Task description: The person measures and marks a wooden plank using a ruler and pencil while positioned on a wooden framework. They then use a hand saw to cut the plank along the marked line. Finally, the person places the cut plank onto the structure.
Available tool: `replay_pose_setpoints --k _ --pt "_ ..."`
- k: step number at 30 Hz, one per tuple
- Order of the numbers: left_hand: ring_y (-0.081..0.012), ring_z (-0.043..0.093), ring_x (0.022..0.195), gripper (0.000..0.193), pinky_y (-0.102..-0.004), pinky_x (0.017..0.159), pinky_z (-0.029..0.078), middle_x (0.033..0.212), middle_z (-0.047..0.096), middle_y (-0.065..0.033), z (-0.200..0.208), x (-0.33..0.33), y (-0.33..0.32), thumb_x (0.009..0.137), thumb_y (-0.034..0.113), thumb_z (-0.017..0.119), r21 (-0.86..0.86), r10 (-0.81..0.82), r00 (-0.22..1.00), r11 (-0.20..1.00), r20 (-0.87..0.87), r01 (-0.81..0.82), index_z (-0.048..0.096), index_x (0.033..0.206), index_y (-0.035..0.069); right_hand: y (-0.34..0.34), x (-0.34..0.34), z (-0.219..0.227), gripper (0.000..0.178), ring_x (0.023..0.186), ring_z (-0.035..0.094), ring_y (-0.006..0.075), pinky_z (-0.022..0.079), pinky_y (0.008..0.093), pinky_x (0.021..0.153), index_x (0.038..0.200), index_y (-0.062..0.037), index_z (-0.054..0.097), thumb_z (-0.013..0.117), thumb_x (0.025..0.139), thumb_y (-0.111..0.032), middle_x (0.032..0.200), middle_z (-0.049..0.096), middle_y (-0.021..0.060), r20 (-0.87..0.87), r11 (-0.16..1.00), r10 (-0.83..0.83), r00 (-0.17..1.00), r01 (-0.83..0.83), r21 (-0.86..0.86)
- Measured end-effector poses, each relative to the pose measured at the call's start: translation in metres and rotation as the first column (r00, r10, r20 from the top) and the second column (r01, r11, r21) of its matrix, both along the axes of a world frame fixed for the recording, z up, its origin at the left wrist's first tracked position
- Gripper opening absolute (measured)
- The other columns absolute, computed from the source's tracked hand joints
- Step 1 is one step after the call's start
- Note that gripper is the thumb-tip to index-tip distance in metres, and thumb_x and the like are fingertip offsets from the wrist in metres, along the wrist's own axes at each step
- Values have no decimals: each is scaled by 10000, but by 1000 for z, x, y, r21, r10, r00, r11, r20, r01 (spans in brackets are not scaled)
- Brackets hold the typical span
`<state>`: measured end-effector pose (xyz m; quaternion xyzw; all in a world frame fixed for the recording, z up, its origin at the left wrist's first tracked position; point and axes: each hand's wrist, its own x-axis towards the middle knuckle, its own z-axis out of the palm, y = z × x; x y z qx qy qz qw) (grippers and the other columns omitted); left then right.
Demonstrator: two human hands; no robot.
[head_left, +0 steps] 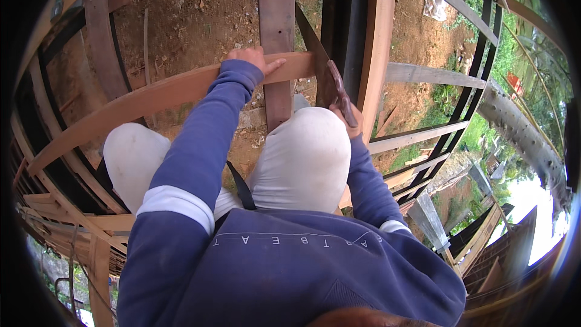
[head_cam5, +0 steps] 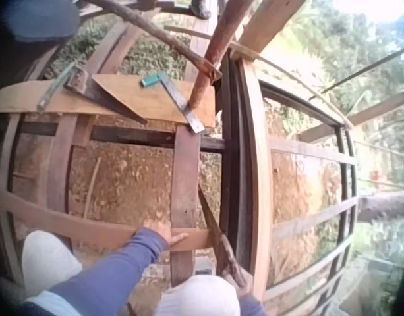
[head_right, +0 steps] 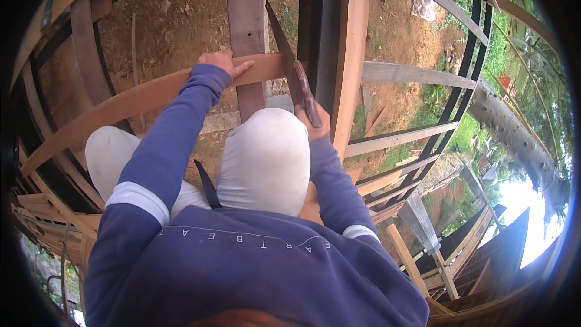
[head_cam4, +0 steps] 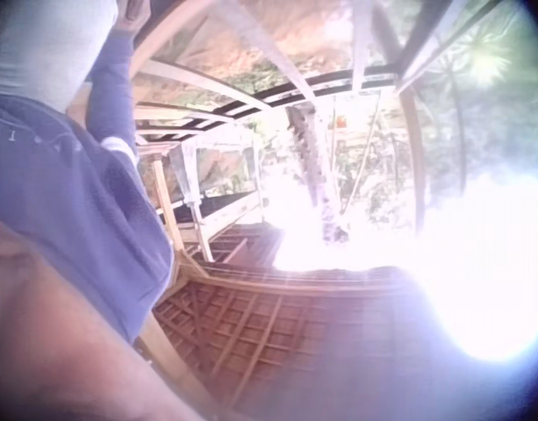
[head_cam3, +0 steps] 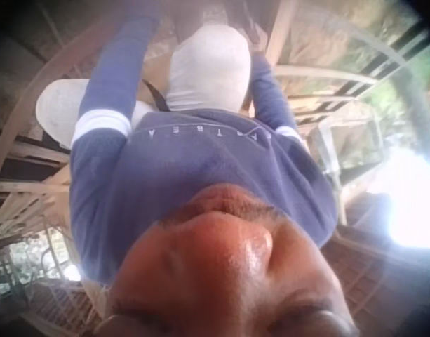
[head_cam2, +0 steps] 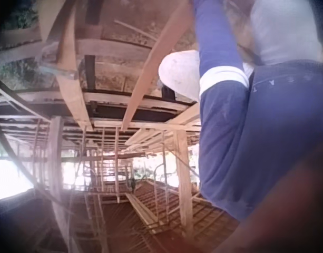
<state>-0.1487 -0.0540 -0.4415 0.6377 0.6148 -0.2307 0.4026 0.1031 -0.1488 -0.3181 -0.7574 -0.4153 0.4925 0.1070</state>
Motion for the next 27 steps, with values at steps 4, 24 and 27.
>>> replay_pose_setpoints --k 4,24,27 --pt "-317 681 1067 848 -449 950 515 1116 716 -144 -9 -10 -21 851 820 412 5 17 1000 1000 -7 -17 669 1163 75 -51 -2 70 427 751 624 119 504 258 700 1305 27 587 619 897 -93 1011 705 114 -24 997 -7 1000 9 83" --pt "-320 686 1049 855 -440 929 523 1090 720 -161 5 0 4 847 823 403 20 -10 1000 1000 6 10 671 1164 76 -56 17 -17 307 915 672 154 514 294 836 1154 78 646 672 894 -84 971 722 92 -84 978 -16 996 34 206" --pt "-311 679 1069 863 -438 938 517 1099 717 -158 6 -4 1 851 822 395 -49 20 1000 999 -23 -21 665 1182 73 -51 8 14 410 1118 639 203 479 314 968 1292 76 579 648 917 -78 1205 677 157 -136 996 -70 988 77 45"
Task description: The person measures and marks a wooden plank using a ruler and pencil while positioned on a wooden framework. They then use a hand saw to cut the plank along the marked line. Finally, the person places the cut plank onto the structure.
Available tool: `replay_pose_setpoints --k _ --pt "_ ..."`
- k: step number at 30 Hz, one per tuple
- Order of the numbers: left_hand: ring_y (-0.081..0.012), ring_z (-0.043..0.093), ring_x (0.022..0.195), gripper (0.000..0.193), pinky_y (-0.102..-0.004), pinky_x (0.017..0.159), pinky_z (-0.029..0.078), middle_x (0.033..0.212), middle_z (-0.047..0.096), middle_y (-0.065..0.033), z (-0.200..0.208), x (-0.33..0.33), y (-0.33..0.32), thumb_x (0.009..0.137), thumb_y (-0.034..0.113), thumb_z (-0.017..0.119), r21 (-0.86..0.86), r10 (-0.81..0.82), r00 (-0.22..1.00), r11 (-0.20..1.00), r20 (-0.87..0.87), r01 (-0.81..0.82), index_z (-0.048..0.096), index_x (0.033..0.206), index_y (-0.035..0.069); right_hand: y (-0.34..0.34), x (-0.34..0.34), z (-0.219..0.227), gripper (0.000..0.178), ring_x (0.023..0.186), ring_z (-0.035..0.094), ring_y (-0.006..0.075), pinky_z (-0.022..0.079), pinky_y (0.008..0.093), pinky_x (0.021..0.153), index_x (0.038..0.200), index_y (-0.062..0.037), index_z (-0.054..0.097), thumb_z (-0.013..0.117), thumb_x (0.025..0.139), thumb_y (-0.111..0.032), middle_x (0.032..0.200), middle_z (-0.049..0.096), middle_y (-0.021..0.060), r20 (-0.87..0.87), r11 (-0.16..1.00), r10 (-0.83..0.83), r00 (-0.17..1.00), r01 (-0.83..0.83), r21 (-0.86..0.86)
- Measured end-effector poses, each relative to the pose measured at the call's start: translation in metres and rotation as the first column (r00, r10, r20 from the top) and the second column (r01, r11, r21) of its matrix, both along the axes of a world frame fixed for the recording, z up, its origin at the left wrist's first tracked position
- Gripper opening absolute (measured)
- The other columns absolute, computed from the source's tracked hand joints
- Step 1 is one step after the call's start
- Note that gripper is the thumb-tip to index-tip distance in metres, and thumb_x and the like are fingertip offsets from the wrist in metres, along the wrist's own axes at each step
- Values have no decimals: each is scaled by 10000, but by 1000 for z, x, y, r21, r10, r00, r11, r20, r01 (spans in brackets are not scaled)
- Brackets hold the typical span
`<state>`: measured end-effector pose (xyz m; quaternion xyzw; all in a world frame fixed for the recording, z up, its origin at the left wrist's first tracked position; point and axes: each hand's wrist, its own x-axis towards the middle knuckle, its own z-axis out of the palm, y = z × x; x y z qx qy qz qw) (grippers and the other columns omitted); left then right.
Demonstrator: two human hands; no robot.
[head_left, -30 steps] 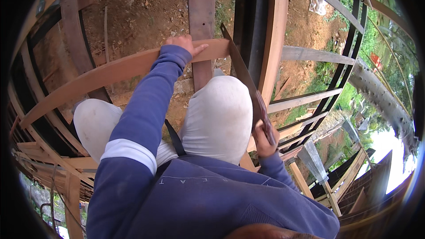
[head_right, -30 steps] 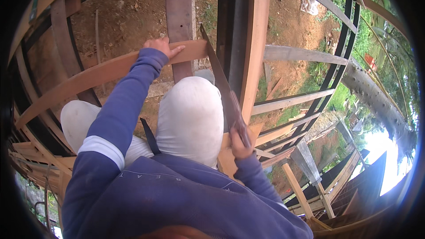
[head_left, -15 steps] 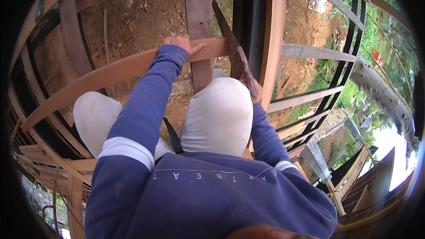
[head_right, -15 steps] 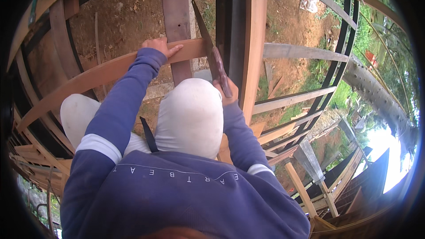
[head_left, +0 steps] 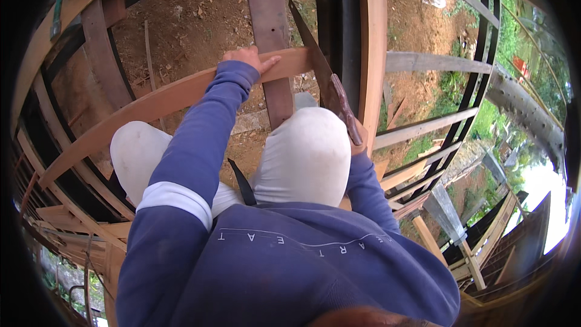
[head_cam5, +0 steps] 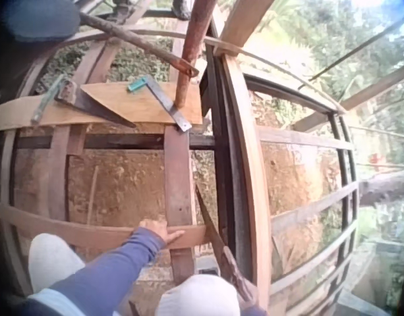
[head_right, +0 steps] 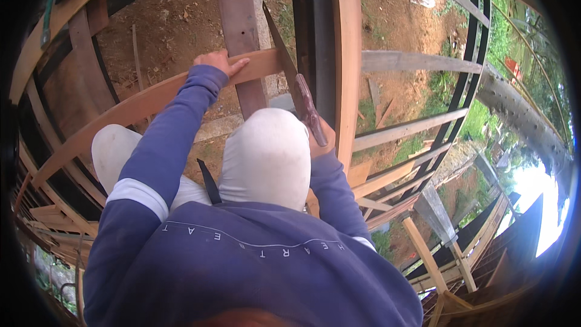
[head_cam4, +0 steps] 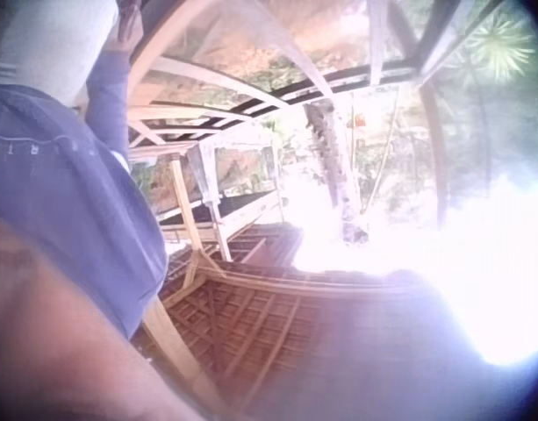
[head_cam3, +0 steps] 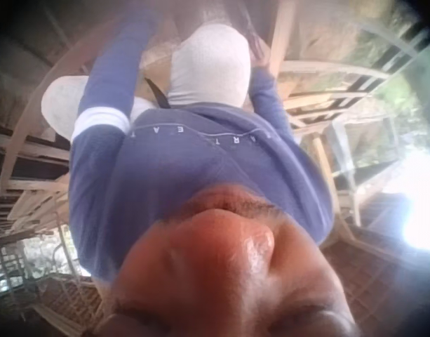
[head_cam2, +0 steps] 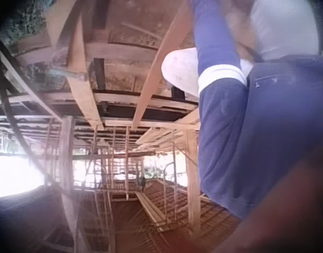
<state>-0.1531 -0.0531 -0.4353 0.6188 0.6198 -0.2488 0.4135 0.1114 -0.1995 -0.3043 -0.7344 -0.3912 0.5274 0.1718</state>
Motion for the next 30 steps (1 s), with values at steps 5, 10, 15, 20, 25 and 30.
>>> replay_pose_setpoints --k 5,10,15,20,25,30 --pt "-299 690 1049 858 -428 931 523 1105 717 -149 -15 -1 -8 853 821 397 120 -18 1000 993 -10 19 669 1164 69 15 -15 4 365 1096 590 199 459 316 940 1267 50 563 608 924 -65 1193 621 159 -137 975 0 991 31 221" --pt "-312 695 1029 869 -434 921 526 1053 729 -158 -3 7 -5 842 831 398 70 -32 999 997 16 30 668 1175 75 26 -7 -24 170 706 563 100 463 297 630 1001 32 642 638 903 -106 752 621 83 137 998 -8 991 -1 64" --pt "-321 699 1012 858 -433 918 527 1037 730 -162 -9 -4 1 843 830 398 92 28 1000 995 -5 -27 680 1143 78 -79 13 107 295 741 611 109 503 278 685 1153 71 654 587 871 16 810 670 100 167 995 -24 986 40 -94" --pt "-325 695 1018 856 -433 932 521 1068 723 -164 -9 3 -4 846 826 398 83 -19 1000 996 -15 20 678 1151 76 -12 -2 22 213 762 599 100 496 273 688 1086 55 651 598 903 -39 816 661 88 28 982 -29 999 24 186" --pt "-321 692 1028 851 -434 938 516 1073 722 -154 -12 2 -16 850 821 399 97 -25 1000 995 18 23 675 1145 73 24 -9 18 188 707 563 91 462 256 635 1061 20 662 615 912 -84 774 613 33 10 995 24 1000 -25 98" --pt "-314 691 1034 858 -438 940 514 1089 719 -143 -13 -4 -4 852 820 399 120 -16 1000 993 -19 18 667 1165 68 -28 9 136 466 732 612 98 500 255 697 1355 31 572 535 890 7 947 699 123 92 991 67 993 -55 -122"
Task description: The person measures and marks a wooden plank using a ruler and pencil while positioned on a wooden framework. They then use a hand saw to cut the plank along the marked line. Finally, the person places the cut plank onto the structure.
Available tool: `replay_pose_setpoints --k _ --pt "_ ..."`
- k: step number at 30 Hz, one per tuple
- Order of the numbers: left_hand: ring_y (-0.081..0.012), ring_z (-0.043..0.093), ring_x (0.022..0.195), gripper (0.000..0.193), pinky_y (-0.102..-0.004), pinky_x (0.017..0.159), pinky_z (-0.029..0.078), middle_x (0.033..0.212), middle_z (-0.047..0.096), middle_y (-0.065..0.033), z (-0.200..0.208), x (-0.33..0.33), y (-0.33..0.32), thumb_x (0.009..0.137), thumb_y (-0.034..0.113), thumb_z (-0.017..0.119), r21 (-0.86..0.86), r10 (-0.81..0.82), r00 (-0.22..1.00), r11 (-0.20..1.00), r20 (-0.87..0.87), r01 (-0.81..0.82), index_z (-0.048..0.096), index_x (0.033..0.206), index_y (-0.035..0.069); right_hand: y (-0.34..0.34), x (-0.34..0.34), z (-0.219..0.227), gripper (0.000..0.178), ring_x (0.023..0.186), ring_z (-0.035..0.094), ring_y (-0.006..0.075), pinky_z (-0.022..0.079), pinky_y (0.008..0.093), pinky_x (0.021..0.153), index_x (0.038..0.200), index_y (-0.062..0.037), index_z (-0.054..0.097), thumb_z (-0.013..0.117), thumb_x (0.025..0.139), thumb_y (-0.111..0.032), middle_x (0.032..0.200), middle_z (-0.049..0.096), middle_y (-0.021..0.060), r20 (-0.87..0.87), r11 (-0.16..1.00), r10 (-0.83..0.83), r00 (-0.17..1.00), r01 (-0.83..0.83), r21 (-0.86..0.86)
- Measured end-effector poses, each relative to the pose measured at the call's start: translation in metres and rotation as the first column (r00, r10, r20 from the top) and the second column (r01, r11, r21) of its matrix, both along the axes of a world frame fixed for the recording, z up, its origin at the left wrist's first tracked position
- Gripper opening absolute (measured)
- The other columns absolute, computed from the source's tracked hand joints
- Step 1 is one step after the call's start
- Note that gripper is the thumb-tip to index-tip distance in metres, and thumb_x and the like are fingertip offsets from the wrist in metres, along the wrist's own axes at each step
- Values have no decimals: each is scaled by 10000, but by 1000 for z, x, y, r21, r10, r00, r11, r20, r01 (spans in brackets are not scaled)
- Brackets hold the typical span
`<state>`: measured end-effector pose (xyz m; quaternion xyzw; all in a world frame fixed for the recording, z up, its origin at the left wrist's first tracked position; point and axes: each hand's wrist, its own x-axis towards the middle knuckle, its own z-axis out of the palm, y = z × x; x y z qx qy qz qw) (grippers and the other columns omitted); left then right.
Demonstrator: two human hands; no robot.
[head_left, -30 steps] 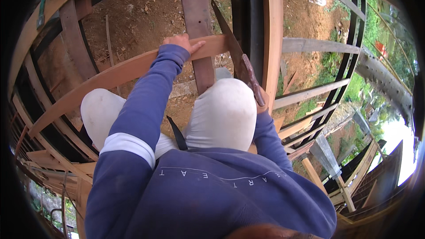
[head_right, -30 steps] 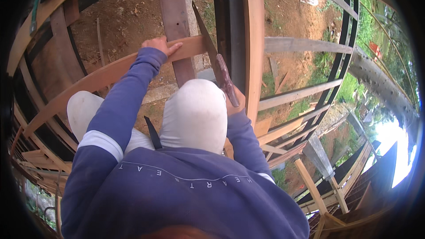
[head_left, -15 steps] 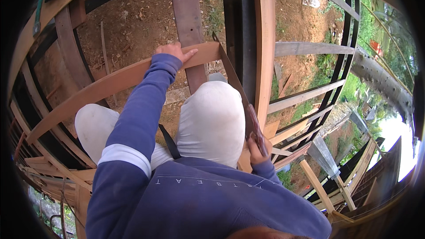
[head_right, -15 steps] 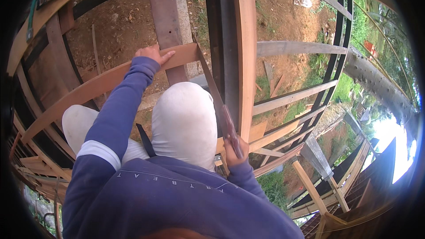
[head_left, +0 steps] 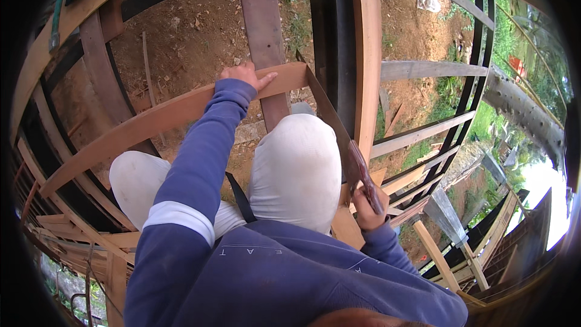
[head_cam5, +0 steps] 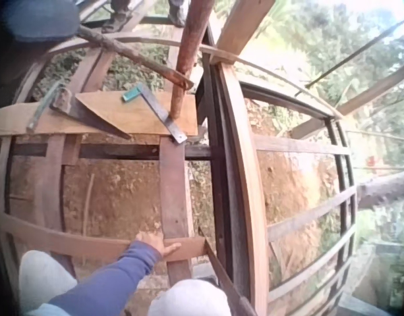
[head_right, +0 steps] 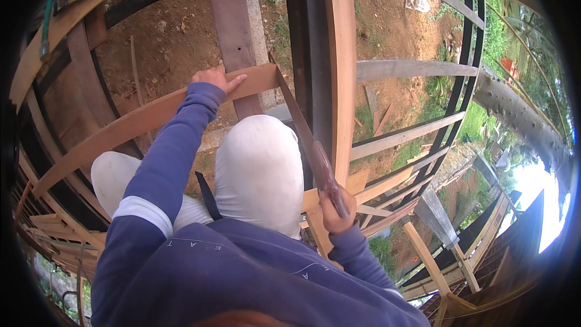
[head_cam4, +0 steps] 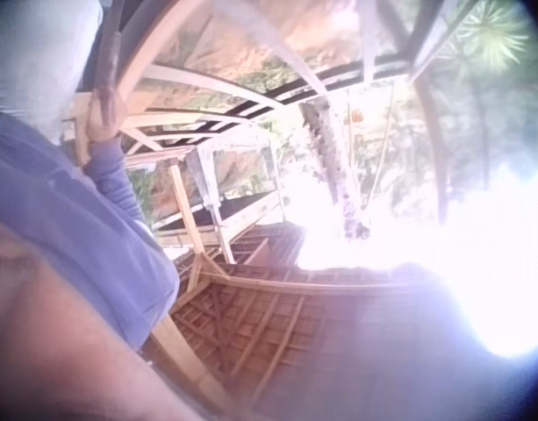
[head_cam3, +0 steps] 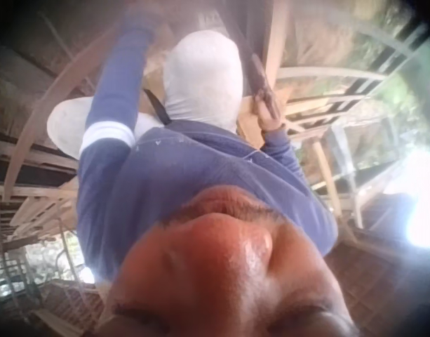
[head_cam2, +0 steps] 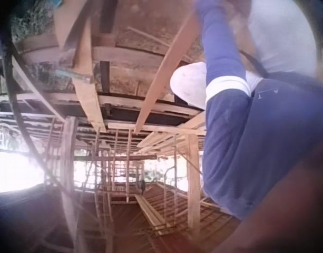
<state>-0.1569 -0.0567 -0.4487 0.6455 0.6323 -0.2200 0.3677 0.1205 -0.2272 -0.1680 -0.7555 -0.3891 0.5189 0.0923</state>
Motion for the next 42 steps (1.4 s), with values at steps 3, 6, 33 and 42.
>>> replay_pose_setpoints --k 3,6,33,42 --pt "-307 688 1048 866 -443 939 513 1105 716 -137 7 8 -2 852 821 399 -20 -16 999 1000 32 17 665 1170 61 60 -18 -149 219 723 541 86 465 268 658 1095 26 654 626 906 -79 797 620 53 -116 972 -33 993 59 228" --pt "-318 680 1061 856 -455 928 516 1077 722 -149 11 11 -7 850 822 397 -55 -26 998 998 53 29 666 1153 68 69 -2 -168 194 754 552 107 481 291 704 1058 26 651 632 902 -89 802 631 66 -156 988 -130 979 141 60" --pt "-331 701 984 837 -437 886 534 984 737 -157 2 1 6 843 833 397 37 24 1000 999 -10 -24 694 1106 97 -8 -13 -73 236 800 618 109 500 279 715 1098 56 666 598 884 -17 845 690 112 -46 968 -127 991 134 213" --pt "-333 693 1012 828 -449 911 518 1061 721 -174 8 9 6 843 825 410 -3 -8 1000 1000 -10 8 694 1095 89 59 -20 -184 120 622 493 85 438 305 572 882 27 618 647 893 -89 652 572 86 -49 962 -117 992 125 244"
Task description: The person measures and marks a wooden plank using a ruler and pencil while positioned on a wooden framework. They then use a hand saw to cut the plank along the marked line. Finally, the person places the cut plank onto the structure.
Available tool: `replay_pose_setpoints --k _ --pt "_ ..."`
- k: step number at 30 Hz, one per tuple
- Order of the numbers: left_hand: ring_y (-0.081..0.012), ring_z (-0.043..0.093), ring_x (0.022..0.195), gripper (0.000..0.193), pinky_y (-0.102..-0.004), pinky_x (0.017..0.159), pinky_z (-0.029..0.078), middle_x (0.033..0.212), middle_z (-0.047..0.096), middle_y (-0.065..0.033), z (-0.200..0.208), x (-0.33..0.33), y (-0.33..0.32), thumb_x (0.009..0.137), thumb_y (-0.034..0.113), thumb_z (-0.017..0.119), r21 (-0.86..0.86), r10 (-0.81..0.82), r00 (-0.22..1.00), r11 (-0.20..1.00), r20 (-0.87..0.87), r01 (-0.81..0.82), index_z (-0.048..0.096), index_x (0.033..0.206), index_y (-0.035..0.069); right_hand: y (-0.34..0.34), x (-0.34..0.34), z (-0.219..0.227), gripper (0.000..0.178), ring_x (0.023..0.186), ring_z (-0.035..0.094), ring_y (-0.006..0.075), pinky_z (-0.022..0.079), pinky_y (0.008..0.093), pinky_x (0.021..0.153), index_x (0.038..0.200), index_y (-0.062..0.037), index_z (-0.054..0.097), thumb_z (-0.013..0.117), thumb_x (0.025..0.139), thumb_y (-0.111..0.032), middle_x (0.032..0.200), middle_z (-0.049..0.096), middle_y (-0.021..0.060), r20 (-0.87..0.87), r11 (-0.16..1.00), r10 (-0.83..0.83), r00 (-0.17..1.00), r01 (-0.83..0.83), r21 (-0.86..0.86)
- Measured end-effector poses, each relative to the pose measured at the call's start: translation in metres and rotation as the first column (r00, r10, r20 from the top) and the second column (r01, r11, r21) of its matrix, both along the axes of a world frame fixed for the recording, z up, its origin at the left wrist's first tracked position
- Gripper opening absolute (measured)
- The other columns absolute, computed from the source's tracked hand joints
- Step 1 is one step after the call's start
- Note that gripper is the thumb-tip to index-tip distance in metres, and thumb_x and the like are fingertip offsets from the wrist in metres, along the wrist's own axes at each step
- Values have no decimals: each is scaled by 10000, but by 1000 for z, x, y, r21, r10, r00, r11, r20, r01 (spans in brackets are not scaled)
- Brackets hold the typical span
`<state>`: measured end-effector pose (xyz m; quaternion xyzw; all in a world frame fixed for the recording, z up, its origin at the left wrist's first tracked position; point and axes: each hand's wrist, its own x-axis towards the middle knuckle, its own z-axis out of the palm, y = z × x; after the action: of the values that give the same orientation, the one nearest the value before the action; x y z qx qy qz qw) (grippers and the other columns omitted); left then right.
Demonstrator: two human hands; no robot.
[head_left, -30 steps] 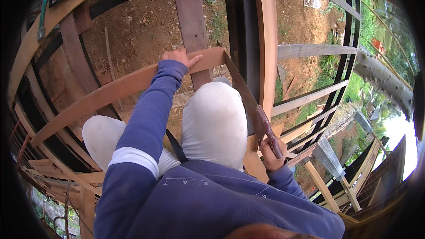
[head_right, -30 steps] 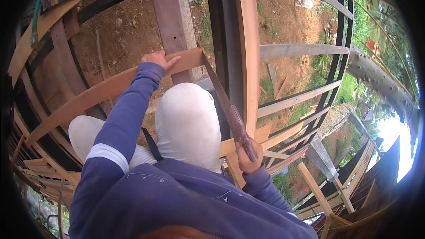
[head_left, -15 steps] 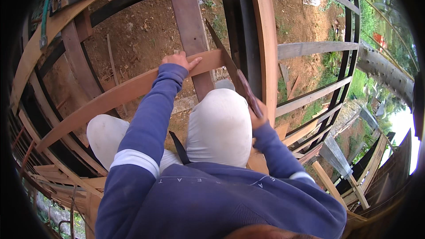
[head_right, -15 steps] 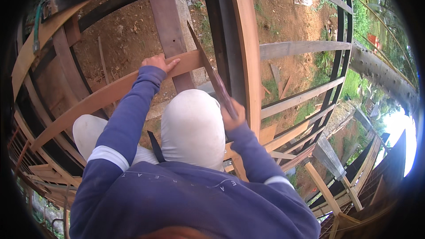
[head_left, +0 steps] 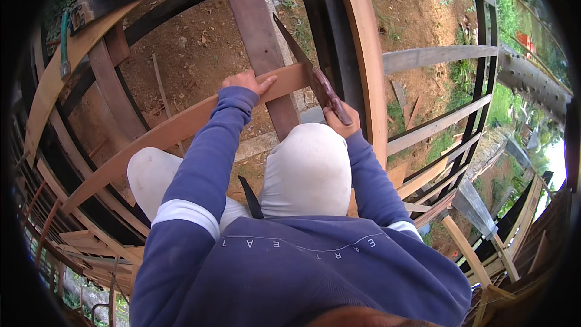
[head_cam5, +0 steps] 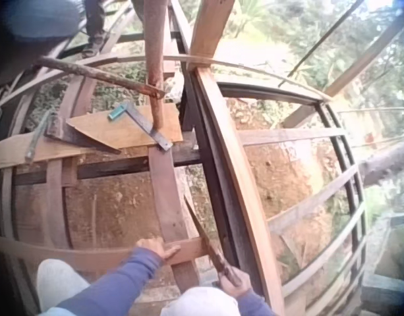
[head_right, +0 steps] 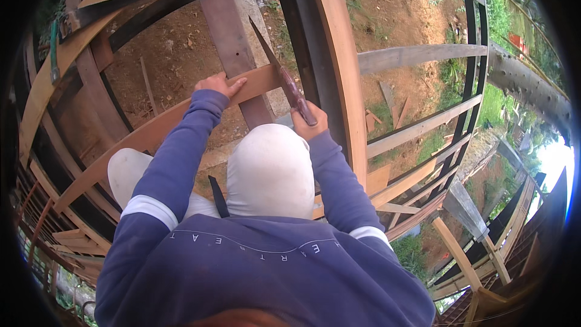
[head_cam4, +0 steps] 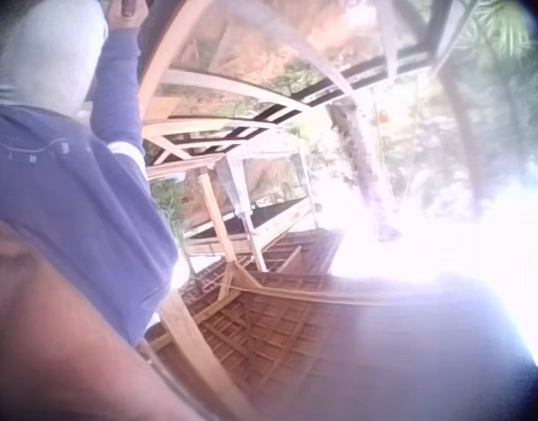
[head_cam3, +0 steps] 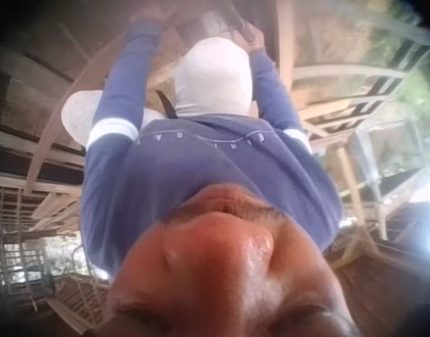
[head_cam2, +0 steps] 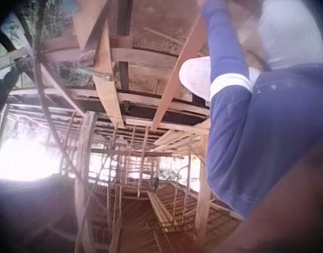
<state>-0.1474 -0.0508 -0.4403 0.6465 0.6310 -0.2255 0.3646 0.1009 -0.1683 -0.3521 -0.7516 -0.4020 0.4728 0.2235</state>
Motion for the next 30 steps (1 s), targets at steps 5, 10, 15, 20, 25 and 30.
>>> replay_pose_setpoints --k 5,10,15,20,25,30 --pt "-343 692 1009 832 -463 909 516 1042 722 -189 0 -6 -13 837 823 420 10 52 999 999 7 -52 692 1080 75 -125 29 146 251 708 697 182 520 312 651 1071 38 693 628 836 -24 763 681 178 93 988 45 995 -30 -154" --pt "-372 689 993 803 -475 901 515 1011 721 -205 -1 1 -16 837 800 459 55 23 1000 998 7 -23 698 1045 62 -45 11 50 99 631 576 106 470 316 590 936 15 658 620 885 -61 687 623 114 -52 996 31 998 -26 86" --pt "-370 685 1010 829 -471 913 513 1029 718 -210 4 5 -11 824 819 447 33 22 1000 999 -16 -21 694 1064 65 -60 10 56 101 597 570 125 455 314 569 909 9 654 653 866 -83 655 593 114 -57 997 -48 997 52 60" --pt "-377 685 1004 809 -481 910 505 1015 722 -197 -4 1 -15 829 815 448 101 40 998 994 -40 -36 697 1007 66 -129 38 154 177 570 666 217 512 329 573 962 -5 708 644 800 -40 639 637 135 69 996 81 994 -78 -48" --pt "-390 681 998 807 -497 904 502 1003 718 -210 1 10 -17 828 814 447 105 0 1000 994 -29 3 698 987 64 -33 10 17 72 531 566 188 459 329 531 848 3 623 655 836 -60 613 576 149 -102 991 5 995 9 136" --pt "-402 677 990 803 -507 901 500 1006 714 -220 -8 4 -13 833 807 452 170 56 998 984 -16 -53 699 1001 62 -108 26 107 58 549 627 198 470 325 543 842 -14 650 681 810 -50 624 603 131 7 997 18 1000 -18 75"
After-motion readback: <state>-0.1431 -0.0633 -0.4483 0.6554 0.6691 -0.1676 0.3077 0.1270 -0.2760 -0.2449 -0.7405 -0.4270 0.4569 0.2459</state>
